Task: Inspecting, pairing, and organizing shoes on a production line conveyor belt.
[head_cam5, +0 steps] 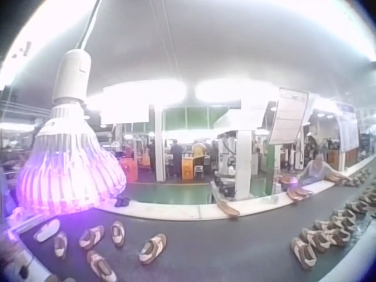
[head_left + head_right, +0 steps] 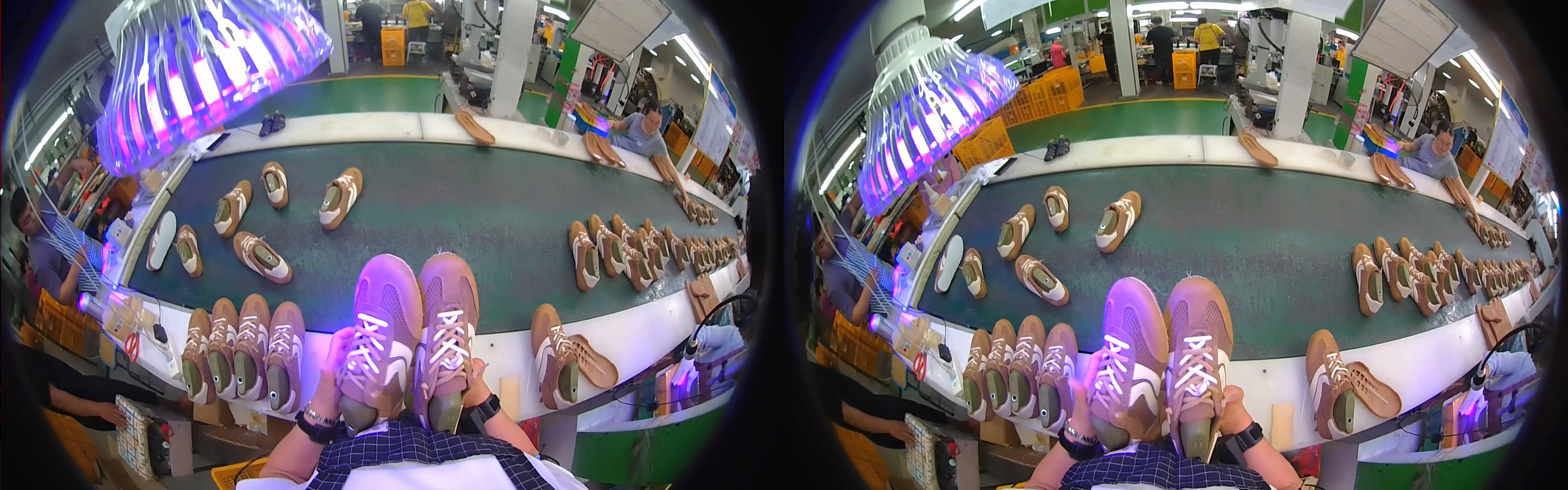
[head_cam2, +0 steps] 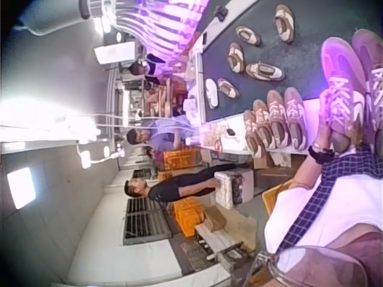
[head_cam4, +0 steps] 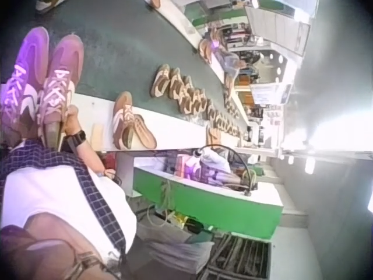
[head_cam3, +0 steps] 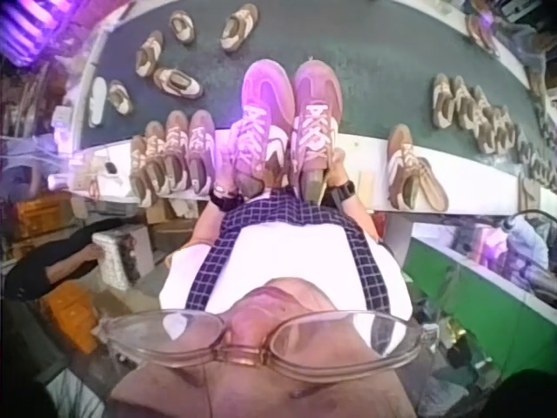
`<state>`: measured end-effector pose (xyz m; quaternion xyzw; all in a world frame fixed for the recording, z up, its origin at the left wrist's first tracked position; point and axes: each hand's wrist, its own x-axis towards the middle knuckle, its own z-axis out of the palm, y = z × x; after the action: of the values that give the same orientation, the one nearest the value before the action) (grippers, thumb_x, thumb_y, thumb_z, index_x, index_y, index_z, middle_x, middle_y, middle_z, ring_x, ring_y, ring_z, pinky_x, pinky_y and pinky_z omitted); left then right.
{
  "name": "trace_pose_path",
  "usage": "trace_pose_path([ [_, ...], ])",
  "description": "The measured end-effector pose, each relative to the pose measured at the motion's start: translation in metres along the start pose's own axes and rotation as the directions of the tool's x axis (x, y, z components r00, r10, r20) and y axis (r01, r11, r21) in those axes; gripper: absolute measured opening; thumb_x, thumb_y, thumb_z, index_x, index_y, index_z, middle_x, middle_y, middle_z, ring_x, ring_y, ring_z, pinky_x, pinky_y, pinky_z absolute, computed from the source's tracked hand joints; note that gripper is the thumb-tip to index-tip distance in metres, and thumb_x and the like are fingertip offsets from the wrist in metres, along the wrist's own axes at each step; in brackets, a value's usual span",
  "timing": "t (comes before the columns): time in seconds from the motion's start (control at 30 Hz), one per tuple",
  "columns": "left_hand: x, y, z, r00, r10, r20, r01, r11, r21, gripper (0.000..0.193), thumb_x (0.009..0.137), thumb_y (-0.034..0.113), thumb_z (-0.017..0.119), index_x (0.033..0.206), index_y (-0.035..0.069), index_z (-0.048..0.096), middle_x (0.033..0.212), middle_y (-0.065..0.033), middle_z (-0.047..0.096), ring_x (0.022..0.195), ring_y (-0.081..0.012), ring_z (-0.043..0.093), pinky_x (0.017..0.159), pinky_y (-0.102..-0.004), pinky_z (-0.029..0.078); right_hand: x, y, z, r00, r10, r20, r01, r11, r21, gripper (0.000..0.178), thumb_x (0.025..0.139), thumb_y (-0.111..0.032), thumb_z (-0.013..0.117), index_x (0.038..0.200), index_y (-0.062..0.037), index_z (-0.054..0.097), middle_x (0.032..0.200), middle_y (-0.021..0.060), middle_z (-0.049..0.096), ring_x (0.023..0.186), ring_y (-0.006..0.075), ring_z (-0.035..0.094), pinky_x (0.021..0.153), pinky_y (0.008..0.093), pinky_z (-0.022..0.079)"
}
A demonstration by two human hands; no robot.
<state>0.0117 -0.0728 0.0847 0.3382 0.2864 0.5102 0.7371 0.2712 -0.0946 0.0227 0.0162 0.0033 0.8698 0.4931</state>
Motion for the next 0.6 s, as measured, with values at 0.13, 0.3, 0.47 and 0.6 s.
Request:
trace_pose_path([
  [0.13, 0.0, -0.014, -0.021, 0.949, -0.313, -0.033, 0.309, 0.947, -0.092, 0.07, 0.09, 0.059, 0.052, 0.134, 0.005, 0.044, 0.118, -0.0102, 0.06, 0.107, -0.0222, 0.061, 0.096, -0.0383, 0.048, -0.004, 0.002, -0.002, 0.995, -0.025, -0.096, 0.004, 0.977, -0.213, 0.081, 0.064, -0.025, 0.059, 0.138, 0.004, 0.039, 0.13, 0.0238, 0.052, 0.117, 0.038, 0.053, 0.106, 0.047, 0.039],
  [0.3, -0.001, -0.035, -0.052, 0.938, -0.297, 0.182, 0.346, 0.852, -0.394, 0.058, 0.088, 0.031, 0.064, 0.132, 0.0, 0.045, 0.124, -0.0154, 0.057, 0.113, -0.0272, 0.058, 0.099, -0.0412, 0.047, -0.009, 0.008, 0.011, 0.954, -0.147, -0.262, 0.013, 0.892, -0.453, 0.073, 0.072, -0.029, 0.059, 0.132, 0.0074, 0.044, 0.125, 0.0215, 0.056, 0.111, 0.0333, 0.057, 0.102, 0.0421, 0.042],
  [0.47, 0.001, -0.026, -0.059, 0.943, -0.252, 0.216, 0.33, 0.782, -0.528, 0.062, 0.086, 0.014, 0.061, 0.14, -0.001, 0.036, 0.135, -0.0182, 0.049, 0.128, -0.032, 0.046, 0.111, -0.0468, 0.033, -0.009, 0.004, 0.038, 0.911, -0.322, -0.257, 0.119, 0.802, -0.586, 0.063, 0.078, -0.025, 0.057, 0.132, 0.0062, 0.045, 0.123, 0.0178, 0.058, 0.11, 0.0281, 0.058, 0.101, 0.0384, 0.043],
  [0.6, 0.001, -0.019, -0.05, 0.992, -0.123, -0.025, 0.086, 0.806, -0.585, 0.058, 0.085, 0.01, 0.058, 0.138, -0.001, 0.039, 0.133, -0.0169, 0.051, 0.126, -0.0314, 0.048, 0.11, -0.0447, 0.035, -0.004, -0.003, 0.052, 0.869, -0.449, -0.207, 0.251, 0.763, -0.596, 0.056, 0.083, -0.018, 0.058, 0.133, 0.003, 0.044, 0.126, 0.0142, 0.056, 0.114, 0.0261, 0.056, 0.102, 0.0393, 0.043],
])
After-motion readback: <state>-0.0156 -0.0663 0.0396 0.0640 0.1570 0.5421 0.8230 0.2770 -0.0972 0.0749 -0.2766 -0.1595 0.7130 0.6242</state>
